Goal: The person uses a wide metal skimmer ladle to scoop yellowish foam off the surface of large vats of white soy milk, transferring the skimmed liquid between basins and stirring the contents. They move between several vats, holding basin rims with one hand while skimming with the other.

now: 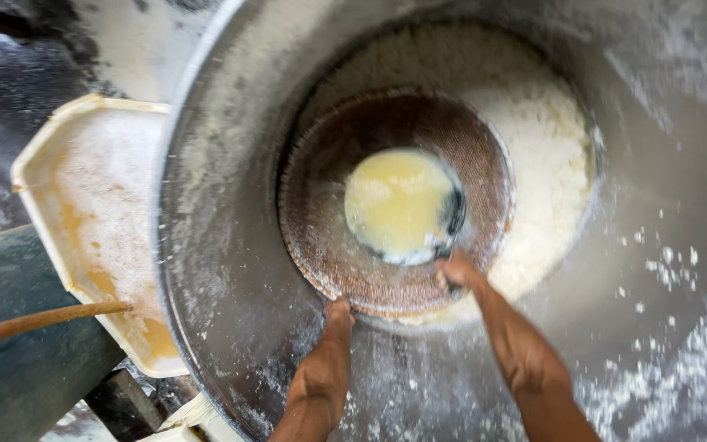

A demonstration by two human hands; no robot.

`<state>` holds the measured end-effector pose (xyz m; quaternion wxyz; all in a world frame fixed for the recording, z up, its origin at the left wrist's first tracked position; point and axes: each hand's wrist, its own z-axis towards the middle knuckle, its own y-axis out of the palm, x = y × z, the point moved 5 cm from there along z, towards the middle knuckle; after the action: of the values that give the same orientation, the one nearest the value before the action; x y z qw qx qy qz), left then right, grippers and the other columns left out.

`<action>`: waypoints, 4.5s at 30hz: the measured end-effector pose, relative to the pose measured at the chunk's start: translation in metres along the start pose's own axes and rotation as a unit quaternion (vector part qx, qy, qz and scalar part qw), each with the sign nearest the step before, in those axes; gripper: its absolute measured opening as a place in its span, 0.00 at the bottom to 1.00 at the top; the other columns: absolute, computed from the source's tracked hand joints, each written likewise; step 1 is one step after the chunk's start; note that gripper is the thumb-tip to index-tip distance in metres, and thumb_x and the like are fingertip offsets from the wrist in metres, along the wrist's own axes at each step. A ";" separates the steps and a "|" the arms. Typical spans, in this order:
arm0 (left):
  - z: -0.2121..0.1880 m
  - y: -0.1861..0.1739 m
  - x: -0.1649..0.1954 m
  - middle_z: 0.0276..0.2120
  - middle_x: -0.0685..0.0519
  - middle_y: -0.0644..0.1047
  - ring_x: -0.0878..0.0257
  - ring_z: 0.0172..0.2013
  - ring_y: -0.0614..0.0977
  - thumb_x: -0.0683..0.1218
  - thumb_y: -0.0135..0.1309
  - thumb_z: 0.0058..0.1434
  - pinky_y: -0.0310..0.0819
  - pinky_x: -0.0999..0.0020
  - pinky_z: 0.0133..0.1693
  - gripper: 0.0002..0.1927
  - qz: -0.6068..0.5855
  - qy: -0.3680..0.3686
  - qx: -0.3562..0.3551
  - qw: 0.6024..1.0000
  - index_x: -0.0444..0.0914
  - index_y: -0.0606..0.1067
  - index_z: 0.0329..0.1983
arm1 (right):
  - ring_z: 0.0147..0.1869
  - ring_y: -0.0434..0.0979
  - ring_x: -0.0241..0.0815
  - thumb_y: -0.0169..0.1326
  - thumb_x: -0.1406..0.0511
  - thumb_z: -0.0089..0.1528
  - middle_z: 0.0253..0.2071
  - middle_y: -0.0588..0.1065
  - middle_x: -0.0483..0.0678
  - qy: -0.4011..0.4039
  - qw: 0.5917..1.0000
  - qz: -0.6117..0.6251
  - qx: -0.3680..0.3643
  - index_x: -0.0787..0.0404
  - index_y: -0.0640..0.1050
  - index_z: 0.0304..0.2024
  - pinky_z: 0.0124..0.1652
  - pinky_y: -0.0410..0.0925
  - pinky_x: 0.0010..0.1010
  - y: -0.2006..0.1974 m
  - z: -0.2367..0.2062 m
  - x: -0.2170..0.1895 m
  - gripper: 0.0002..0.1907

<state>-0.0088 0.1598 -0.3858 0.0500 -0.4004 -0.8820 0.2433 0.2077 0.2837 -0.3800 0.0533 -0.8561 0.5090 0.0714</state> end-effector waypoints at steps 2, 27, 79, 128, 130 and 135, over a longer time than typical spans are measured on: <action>-0.008 -0.014 0.002 0.48 0.40 0.80 0.46 0.39 0.82 0.46 0.59 0.63 0.76 0.44 0.38 0.21 0.043 0.022 0.013 0.999 0.37 0.70 0.58 | 0.23 0.77 0.48 0.50 0.62 0.66 0.23 0.76 0.54 0.033 0.994 0.063 -0.083 0.65 0.77 0.28 0.23 0.73 0.44 0.039 -0.019 0.007 0.16; -0.170 -0.016 -0.034 0.43 0.44 0.77 0.53 0.37 0.81 0.39 0.61 0.54 0.80 0.53 0.35 0.24 -0.187 0.269 -0.228 0.917 0.35 0.68 0.53 | 0.22 0.67 0.36 0.51 0.62 0.62 0.24 0.67 0.44 -0.147 0.872 0.442 -0.154 0.72 0.70 0.50 0.20 0.65 0.30 -0.064 -0.313 0.250 0.20; -0.241 -0.120 -0.173 0.56 0.47 0.78 0.57 0.52 0.81 0.55 0.59 0.62 0.81 0.58 0.47 0.39 0.149 0.424 -0.568 0.690 0.42 0.61 0.74 | 0.24 0.66 0.34 0.47 0.66 0.65 0.28 0.67 0.47 -0.380 0.851 0.354 -0.079 0.76 0.69 0.51 0.23 0.65 0.29 0.053 -0.397 0.345 0.18; 0.137 -0.483 -0.824 0.51 0.52 0.80 0.57 0.49 0.81 0.54 0.53 0.67 0.74 0.61 0.42 0.30 0.161 0.370 -0.238 0.884 0.42 0.65 0.71 | 0.20 0.72 0.41 0.54 0.68 0.61 0.22 0.72 0.49 -0.186 0.763 0.394 0.477 0.65 0.71 0.37 0.18 0.62 0.36 -0.047 -0.531 1.072 0.07; 0.152 -0.506 -0.869 0.52 0.51 0.79 0.55 0.50 0.81 0.54 0.52 0.66 0.74 0.60 0.42 0.31 0.151 0.338 -0.212 0.904 0.42 0.64 0.72 | 0.19 0.72 0.41 0.55 0.68 0.61 0.20 0.72 0.49 -0.197 0.783 0.442 0.390 0.64 0.72 0.33 0.19 0.63 0.36 -0.060 -0.504 1.057 0.06; 0.193 -0.582 -0.964 0.47 0.49 0.79 0.55 0.42 0.78 0.55 0.53 0.69 0.72 0.59 0.34 0.25 0.033 0.230 -0.102 0.967 0.36 0.72 0.63 | 0.21 0.72 0.38 0.57 0.74 0.59 0.22 0.69 0.47 -0.174 0.778 0.548 0.253 0.64 0.69 0.31 0.20 0.69 0.33 -0.065 -0.443 0.991 0.08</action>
<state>0.1894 -0.9458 -0.1788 0.2020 -0.4778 -0.8532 0.0547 0.7624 -0.6139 -0.1182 0.3071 -0.3612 0.8742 0.1048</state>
